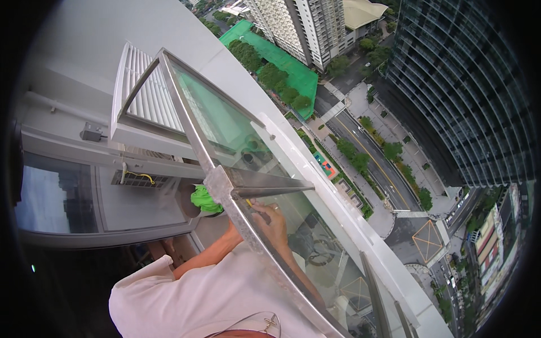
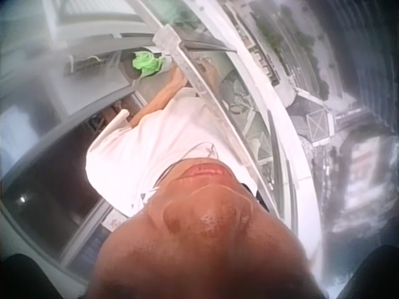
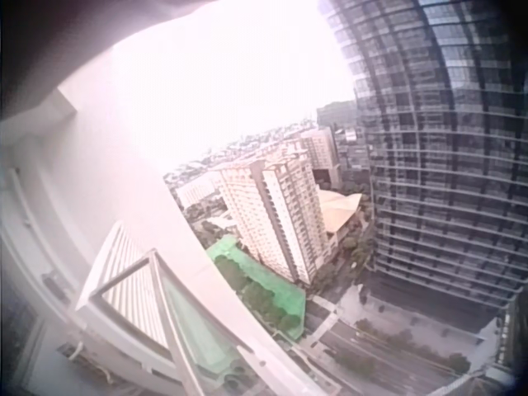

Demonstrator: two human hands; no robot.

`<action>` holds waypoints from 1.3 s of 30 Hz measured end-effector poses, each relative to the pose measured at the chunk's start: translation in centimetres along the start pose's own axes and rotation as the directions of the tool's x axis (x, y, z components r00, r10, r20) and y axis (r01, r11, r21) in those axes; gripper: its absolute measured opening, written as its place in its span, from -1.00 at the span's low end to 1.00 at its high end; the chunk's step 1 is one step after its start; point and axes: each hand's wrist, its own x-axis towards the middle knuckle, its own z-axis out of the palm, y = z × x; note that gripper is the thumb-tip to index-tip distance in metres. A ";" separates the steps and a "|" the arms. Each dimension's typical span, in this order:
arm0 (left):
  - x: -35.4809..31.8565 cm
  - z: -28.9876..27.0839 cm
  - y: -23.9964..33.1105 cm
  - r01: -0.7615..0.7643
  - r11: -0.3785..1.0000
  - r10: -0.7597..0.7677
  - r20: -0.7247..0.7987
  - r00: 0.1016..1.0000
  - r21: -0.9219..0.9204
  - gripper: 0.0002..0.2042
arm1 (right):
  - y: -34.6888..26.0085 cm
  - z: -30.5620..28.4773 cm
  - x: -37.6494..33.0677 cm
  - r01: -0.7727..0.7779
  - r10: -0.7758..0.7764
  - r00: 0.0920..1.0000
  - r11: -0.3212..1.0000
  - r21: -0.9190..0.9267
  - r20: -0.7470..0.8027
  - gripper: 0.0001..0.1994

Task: The person uses a metal file to smooth the edges of a wooden cabinet frame. They then use a utility knife to cut a strip of material on the balcony. Finally, the person wipes the wooden surfaces with a white cloth.

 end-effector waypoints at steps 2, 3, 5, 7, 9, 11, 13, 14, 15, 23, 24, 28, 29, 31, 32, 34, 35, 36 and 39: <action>-0.1 0.0 0.1 0.030 0.999 -0.032 0.057 0.998 0.032 -0.79 | -0.3 -0.2 0.0 -0.025 0.025 1.000 0.999 -0.044 -0.001 -0.77; -0.2 0.1 0.2 0.011 0.998 -0.014 0.050 0.999 0.054 -0.80 | -0.4 -0.2 -0.1 -0.001 0.001 1.000 1.000 -0.015 -0.008 -0.77; -0.3 0.3 0.3 -0.027 0.997 0.023 0.046 0.999 0.070 -0.81 | -0.8 -0.3 -0.1 0.000 0.001 1.000 0.999 0.039 -0.019 -0.76; -0.3 0.6 0.4 0.044 0.997 -0.038 0.106 0.994 -0.062 -0.84 | -1.1 -0.3 -0.1 0.013 -0.012 1.000 0.999 0.039 -0.021 -0.76; -0.4 0.9 0.4 0.090 0.989 -0.074 0.136 0.988 -0.118 -0.86 | -1.3 -0.4 -0.2 -0.010 0.011 1.000 0.999 0.045 -0.021 -0.76; -0.3 0.9 0.2 0.077 0.992 -0.062 0.146 0.987 -0.098 -0.87 | -1.4 -0.5 -0.2 -0.078 0.079 0.997 0.995 0.055 -0.010 -0.76; -0.1 0.6 -0.2 0.067 0.995 -0.058 0.114 0.992 -0.073 -0.87 | -1.2 -0.6 -0.2 -0.054 0.055 0.998 0.998 0.023 -0.016 -0.76; 0.0 0.5 -0.5 0.053 0.995 -0.039 0.161 0.986 -0.081 -0.87 | -1.0 -0.7 -0.3 -0.050 0.050 0.999 0.999 0.009 -0.014 -0.76; 0.2 0.2 -0.7 0.048 0.997 -0.043 0.100 0.994 -0.055 -0.84 | -0.8 -0.7 -0.3 -0.034 0.034 0.999 0.999 -0.002 -0.017 -0.76; 0.7 -0.7 -1.3 -0.009 0.995 0.011 0.014 1.000 -0.101 -0.70 | 1.1 -0.4 -0.4 -0.215 0.220 0.975 0.939 0.268 0.012 -0.76; 0.5 -0.5 -1.1 0.012 0.994 -0.010 0.022 1.000 -0.110 -0.70 | 1.1 -0.3 -0.3 -0.178 0.177 0.984 0.970 0.168 0.019 -0.75; 0.0 0.6 -0.1 0.011 0.994 -0.012 -0.011 1.000 -0.107 -0.71 | 1.0 -0.3 0.0 0.024 -0.024 1.000 1.000 -0.015 0.008 -0.72; -0.1 0.9 0.1 -0.033 0.994 0.026 -0.073 0.997 -0.102 -0.72 | 1.0 -0.3 -0.1 0.042 -0.042 0.999 0.999 0.017 0.009 -0.71; -0.5 1.1 0.4 -0.053 0.997 0.052 -0.030 0.998 -0.059 -0.75 | 1.2 0.0 -0.1 0.007 -0.006 1.000 0.999 0.042 -0.005 -0.71; -0.5 1.1 0.6 -0.068 0.995 0.070 0.028 0.997 -0.074 -0.77 | 1.5 0.3 -0.1 -0.034 0.034 0.999 0.999 -0.015 0.006 -0.71; -0.6 1.1 0.8 -0.105 0.994 0.108 -0.074 0.991 0.043 -0.79 | 2.4 0.9 -0.1 -0.039 0.040 0.999 0.987 -0.154 0.003 -0.72; -0.7 1.1 1.0 -0.125 0.989 0.134 -0.106 0.985 0.083 -0.80 | 3.0 1.2 -0.2 0.000 -0.002 1.000 0.972 -0.234 -0.005 -0.73; -0.9 1.2 1.1 -0.098 0.989 0.106 -0.073 0.992 0.107 -0.69 | 3.6 1.5 -0.1 0.047 -0.060 0.998 0.946 -0.322 -0.030 -0.74; -1.7 1.9 1.6 -0.127 0.988 0.135 -0.082 0.987 0.093 -0.49 | 4.9 2.4 -0.3 0.097 -0.099 0.995 0.989 -0.113 -0.009 -0.72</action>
